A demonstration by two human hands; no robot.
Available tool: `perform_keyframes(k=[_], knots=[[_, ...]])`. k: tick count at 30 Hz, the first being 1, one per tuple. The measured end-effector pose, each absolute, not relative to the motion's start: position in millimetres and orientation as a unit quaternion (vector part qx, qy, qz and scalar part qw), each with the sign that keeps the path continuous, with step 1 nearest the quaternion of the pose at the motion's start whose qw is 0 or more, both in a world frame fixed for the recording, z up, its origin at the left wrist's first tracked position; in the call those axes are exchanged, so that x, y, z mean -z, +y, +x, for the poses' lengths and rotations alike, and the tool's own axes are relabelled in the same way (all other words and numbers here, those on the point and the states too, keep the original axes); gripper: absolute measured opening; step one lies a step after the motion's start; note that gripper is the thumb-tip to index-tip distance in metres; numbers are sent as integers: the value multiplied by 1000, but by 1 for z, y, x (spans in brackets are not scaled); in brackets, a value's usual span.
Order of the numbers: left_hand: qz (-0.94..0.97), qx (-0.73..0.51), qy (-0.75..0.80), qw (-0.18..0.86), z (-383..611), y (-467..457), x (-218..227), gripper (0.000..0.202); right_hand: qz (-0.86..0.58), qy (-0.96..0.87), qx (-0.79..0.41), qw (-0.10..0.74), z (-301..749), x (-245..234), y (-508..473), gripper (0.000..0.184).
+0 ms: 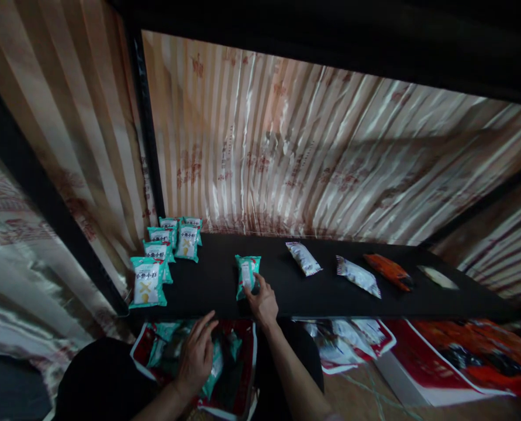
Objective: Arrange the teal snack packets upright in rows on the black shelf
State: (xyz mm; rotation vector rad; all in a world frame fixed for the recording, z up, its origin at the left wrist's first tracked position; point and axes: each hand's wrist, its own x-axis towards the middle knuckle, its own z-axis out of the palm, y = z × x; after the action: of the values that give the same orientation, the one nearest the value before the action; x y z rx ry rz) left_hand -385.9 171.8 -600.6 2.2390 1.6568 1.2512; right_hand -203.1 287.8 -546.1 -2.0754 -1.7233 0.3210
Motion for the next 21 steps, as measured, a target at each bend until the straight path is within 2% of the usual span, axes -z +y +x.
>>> perform_keyframes(k=[12, 21], knots=[[661, -433, 601, 122, -351, 205, 584, 42, -712, -640, -171, 233, -237, 538, 235, 46], [653, -415, 622, 119, -351, 203, 589, 40, -665, -629, -193, 353, -239, 555, 217, 45]])
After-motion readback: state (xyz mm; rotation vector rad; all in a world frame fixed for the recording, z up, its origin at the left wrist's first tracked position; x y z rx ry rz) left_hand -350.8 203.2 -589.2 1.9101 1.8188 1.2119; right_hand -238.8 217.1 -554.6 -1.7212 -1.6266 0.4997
